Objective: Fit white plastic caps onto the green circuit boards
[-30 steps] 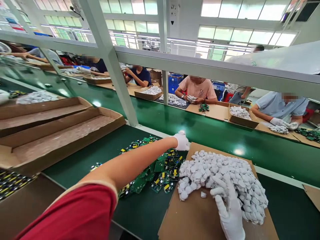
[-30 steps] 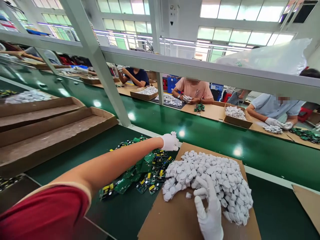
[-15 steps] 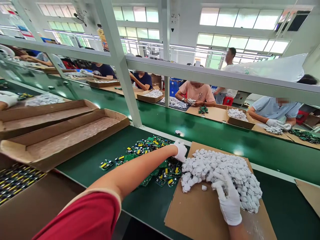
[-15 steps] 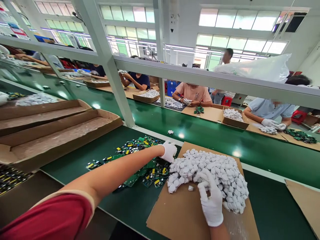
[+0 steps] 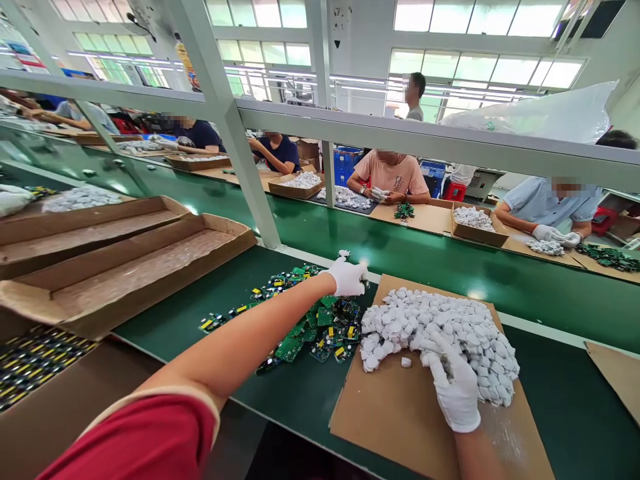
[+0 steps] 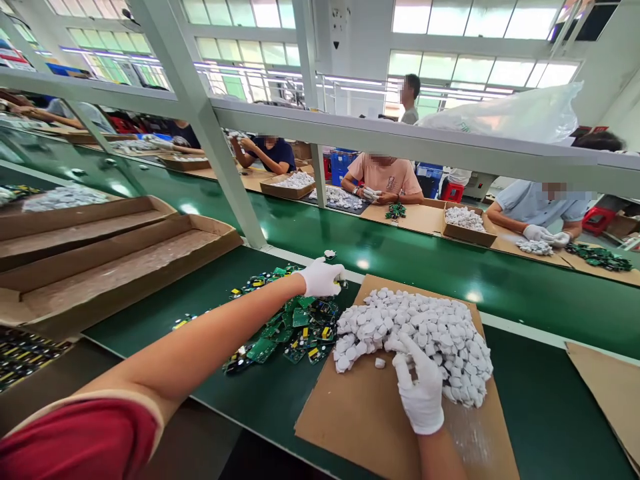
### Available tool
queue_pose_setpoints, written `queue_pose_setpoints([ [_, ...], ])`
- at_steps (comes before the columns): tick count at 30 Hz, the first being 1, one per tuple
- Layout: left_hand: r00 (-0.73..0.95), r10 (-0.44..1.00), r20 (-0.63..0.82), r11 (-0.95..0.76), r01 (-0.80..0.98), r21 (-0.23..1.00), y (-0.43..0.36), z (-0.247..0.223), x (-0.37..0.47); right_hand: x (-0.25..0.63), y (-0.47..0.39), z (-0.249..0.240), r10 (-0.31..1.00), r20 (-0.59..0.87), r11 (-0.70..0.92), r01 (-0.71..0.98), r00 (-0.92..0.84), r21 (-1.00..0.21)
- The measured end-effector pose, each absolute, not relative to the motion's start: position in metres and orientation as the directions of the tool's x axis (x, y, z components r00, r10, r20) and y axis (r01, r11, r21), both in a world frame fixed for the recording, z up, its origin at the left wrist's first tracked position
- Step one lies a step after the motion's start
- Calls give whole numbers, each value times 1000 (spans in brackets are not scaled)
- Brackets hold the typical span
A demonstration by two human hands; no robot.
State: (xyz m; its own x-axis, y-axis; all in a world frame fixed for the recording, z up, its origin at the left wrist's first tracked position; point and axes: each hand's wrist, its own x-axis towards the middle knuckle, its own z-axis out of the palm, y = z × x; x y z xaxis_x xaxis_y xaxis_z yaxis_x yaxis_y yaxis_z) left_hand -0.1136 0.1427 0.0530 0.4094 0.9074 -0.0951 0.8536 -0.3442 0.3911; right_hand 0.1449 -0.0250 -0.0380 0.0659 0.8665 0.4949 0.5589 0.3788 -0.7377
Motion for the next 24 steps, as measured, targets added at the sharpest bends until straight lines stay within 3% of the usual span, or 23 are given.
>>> queue_pose_setpoints([
  [3, 450, 889, -88, -306, 725, 617, 122, 55, -105, 142, -23, -41, 871, 487, 420, 604, -60, -677],
  [5, 490, 868, -81, -276, 611, 742, 100, 50, -92, 138, -21, -45, 856, 490, 449, 708, -167, -544],
  [6, 511, 856, -73, -234, 510, 828, 89, 46, -85, 136, -20, -47, 849, 484, 456, 757, -213, -467],
  [8, 566, 823, -48, -36, 136, 990, 67, 38, -70, 131, -18, -51, 847, 457, 454, 817, -271, -356],
  [10, 605, 796, -11, 242, -301, 922, 52, 31, -58, 127, -18, -54, 860, 429, 433, 839, -275, -330],
  [12, 619, 786, 8, 404, -523, 751, 44, 26, -51, 125, -20, -53, 870, 412, 421, 842, -271, -337],
  [19, 625, 759, 182, 457, -710, 536, 46, 12, -66, 110, -26, -43, 833, 459, 505, 767, -311, -397],
  [24, 660, 708, 252, 482, -713, 509, 50, 7, -86, 78, -26, -44, 819, 320, 545, 819, -476, -179],
])
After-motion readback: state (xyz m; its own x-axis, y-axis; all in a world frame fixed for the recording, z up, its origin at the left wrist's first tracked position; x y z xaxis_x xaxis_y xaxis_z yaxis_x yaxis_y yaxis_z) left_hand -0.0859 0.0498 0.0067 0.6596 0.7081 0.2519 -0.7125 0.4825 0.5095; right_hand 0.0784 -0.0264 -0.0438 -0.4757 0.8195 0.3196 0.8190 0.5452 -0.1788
